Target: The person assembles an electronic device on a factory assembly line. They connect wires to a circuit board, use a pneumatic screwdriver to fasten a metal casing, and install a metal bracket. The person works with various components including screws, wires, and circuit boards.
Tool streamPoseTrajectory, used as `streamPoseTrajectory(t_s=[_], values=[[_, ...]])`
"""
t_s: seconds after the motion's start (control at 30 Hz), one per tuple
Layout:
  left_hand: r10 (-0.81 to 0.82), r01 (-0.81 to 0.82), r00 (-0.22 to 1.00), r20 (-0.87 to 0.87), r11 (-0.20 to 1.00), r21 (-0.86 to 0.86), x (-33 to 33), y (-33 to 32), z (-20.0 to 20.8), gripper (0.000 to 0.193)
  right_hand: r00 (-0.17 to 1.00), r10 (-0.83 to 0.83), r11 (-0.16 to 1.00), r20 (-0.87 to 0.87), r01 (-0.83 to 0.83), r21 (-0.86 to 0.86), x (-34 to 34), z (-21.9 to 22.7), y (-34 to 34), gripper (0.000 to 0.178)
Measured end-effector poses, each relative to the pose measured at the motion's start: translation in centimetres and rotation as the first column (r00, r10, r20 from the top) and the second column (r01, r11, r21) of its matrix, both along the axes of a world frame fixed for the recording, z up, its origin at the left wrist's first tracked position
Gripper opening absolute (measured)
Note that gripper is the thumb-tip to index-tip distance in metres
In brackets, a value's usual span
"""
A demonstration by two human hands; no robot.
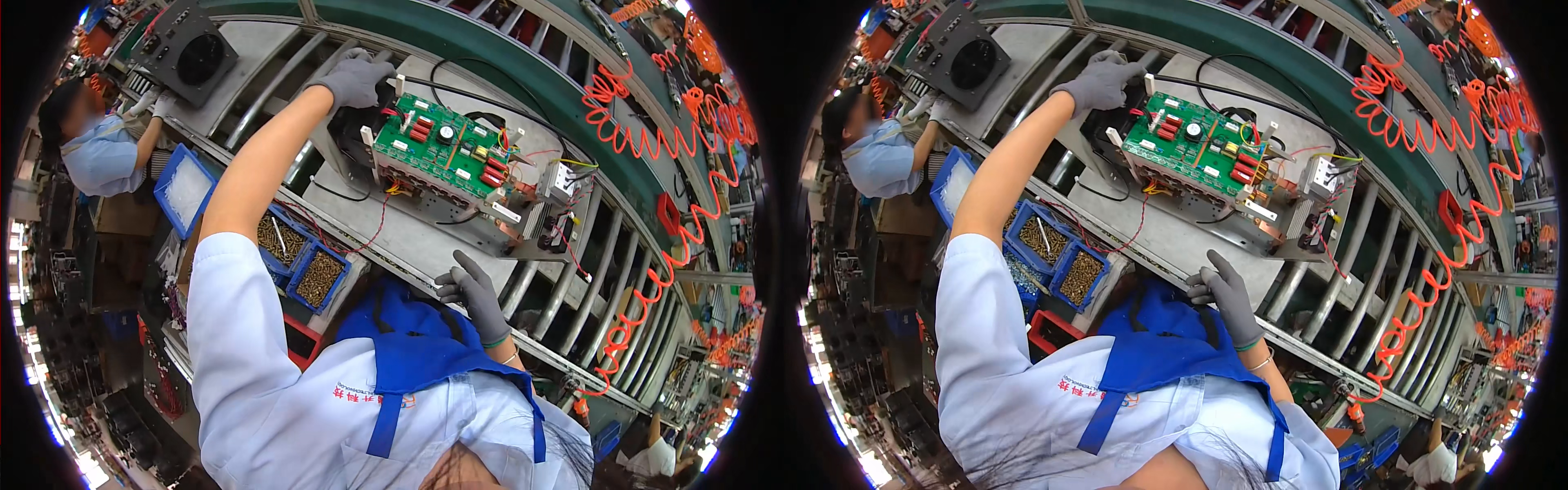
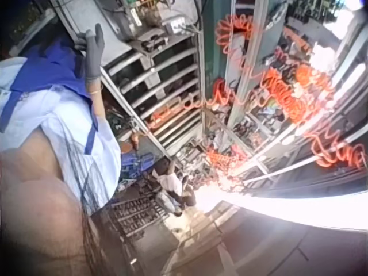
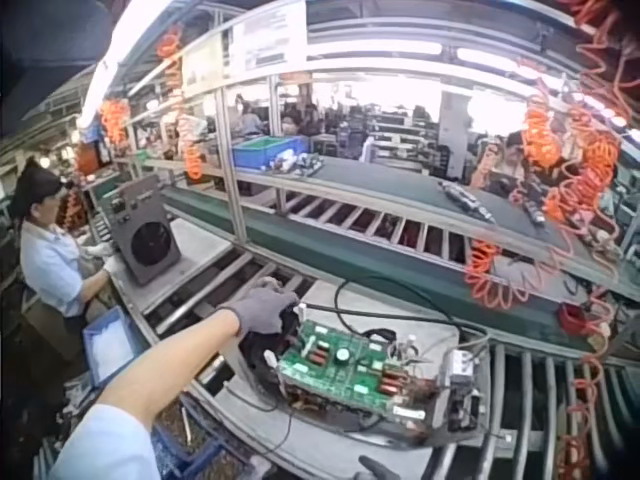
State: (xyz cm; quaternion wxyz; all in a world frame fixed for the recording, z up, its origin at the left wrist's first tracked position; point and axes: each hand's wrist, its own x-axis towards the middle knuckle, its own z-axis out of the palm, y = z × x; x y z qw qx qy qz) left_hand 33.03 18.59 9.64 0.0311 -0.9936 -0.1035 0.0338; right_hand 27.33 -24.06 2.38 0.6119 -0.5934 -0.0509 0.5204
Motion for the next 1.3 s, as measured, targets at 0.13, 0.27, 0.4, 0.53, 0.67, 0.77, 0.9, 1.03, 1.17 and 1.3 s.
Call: streamPoseTrajectory(t_s=[0.13,0.27,0.4,0.53,0.67,0.77,0.9,1.03,1.17,1.3], values=[[0.001,0.024,0.988,0.157,0.987,-0.157,0.7,0.6,-0.3,0.038,0.999,-0.015,1.000,0.036,0.015,-0.005,-0.3,1.4,0.4,0.066],[0.028,0.020,0.975,0.222,0.977,-0.211,2.0,1.7,-1.0,0.036,0.996,-0.075,0.996,0.054,0.077,-0.038,-0.5,1.3,-0.3,0.064],[0.067,0.313,0.710,0.701,0.862,-0.399,1.5,2.7,-2.2,0.044,0.896,-0.131,0.974,0.424,0.197,-0.116,0.1,5.5,-1.8,0.059],[0.430,0.316,0.656,0.620,0.590,-0.743,-2.7,1.4,-1.9,0.055,0.078,-0.369,0.772,0.926,0.580,0.259,4.2,7.3,-6.2,0.050],[0.683,0.290,0.672,0.287,0.114,-0.950,-6.1,3.6,-6.7,0.059,0.295,-0.669,0.683,0.683,0.607,0.407,13.3,6.0,-6.1,0.058],[0.680,0.212,0.709,0.189,0.049,-0.976,-6.4,3.4,-9.2,0.060,0.615,-0.592,0.804,0.520,0.497,0.327,12.4,5.0,-1.5,0.075],[0.140,-0.115,0.928,0.346,0.989,-0.091,-5.9,1.8,-8.0,0.063,0.565,-0.672,0.738,0.479,0.559,0.378,12.0,5.7,0.5,0.080],[0.346,0.589,0.789,-0.507,-0.658,0.468,-8.9,0.4,-7.4,0.069,0.653,-0.610,0.792,0.448,0.500,0.350,12.1,6.2,-1.8,0.078],[0.855,0.346,0.498,-0.149,-0.353,-0.869,-11.7,-4.4,-16.1,0.082,0.458,-0.698,0.699,0.550,0.600,0.389,8.6,4.1,-3.6,0.072],[0.867,0.278,0.383,-0.318,-0.437,-0.855,-13.1,-14.0,-22.6,0.074,0.328,-0.899,0.410,0.289,0.862,0.298,4.5,-5.0,-7.0,0.061]])
